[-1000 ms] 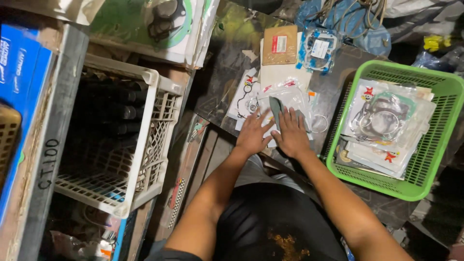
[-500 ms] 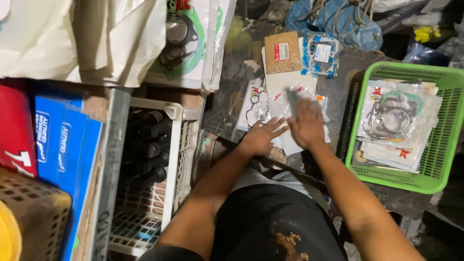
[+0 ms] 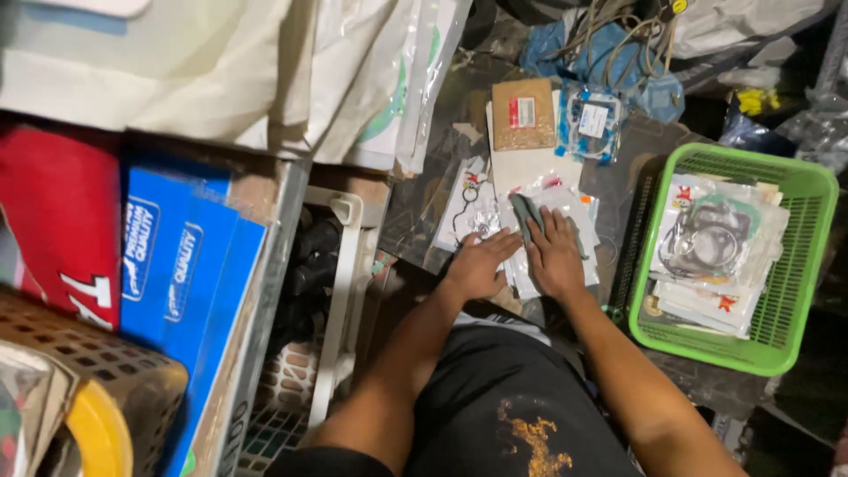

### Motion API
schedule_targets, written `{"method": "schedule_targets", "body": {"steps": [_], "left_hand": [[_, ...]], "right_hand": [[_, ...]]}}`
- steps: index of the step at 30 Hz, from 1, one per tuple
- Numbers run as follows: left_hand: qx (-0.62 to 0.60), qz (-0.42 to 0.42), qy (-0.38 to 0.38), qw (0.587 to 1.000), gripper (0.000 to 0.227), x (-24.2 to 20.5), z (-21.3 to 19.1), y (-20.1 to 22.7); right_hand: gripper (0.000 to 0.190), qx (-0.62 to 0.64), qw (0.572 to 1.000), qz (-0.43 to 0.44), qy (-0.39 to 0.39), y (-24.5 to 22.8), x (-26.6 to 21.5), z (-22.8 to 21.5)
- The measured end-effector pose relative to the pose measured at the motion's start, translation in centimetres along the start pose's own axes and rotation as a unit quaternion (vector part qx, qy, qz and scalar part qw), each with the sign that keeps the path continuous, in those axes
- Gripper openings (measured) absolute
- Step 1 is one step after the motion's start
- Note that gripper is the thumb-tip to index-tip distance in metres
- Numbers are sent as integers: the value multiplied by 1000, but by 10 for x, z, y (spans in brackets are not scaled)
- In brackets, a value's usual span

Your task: The person sorts through a pile of packaged mechanical parts on a table, picking them up and placing them into a green basket. The person handles various plastic-wrapped items, including gaskets and other components, moving them from the table surface into the basket.

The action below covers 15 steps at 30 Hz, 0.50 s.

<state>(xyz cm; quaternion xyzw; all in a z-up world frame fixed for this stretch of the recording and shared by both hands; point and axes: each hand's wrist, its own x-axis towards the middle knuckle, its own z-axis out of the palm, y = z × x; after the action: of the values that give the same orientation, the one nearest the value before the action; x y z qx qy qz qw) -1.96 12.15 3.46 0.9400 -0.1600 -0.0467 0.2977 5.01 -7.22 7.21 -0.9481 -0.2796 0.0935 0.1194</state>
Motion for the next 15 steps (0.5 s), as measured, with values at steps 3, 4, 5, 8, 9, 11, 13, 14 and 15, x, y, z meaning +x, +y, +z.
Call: {"method": "schedule_targets", "body": {"steps": [3,4,5,8,9,11,13,14,15], "left_hand": [[16,46,84,995,67,2,10,-8],[10,45,81,996,67,2,5,-6],[5,47,92,995,62,2,0,-5],[-14,31,80,996,53,8,-1,-12],[-29,12,55,998,50,9,3,-14],[-45,-1,19,999,43,16,-1,-20],[-57,-15,-14,998,36,20,-4,-27],[-85,-32,-30,995,33,21,-3,-27],[-112,-49,-46,991,31,23,-3,-27]], "right_hand": [[60,-20,998,65,-5,0,8,8],[60,-21,997,69,-10,0,8,7],[60,-10,997,74,-4,0,8,7],[60,13,997,81,16,-1,11,6],[60,26,996,82,27,-1,9,7],[59,43,993,101,53,10,3,3],[59,62,988,116,81,26,-1,11],[57,65,983,154,77,37,-7,19],[57,68,976,193,73,48,-12,27]]}}
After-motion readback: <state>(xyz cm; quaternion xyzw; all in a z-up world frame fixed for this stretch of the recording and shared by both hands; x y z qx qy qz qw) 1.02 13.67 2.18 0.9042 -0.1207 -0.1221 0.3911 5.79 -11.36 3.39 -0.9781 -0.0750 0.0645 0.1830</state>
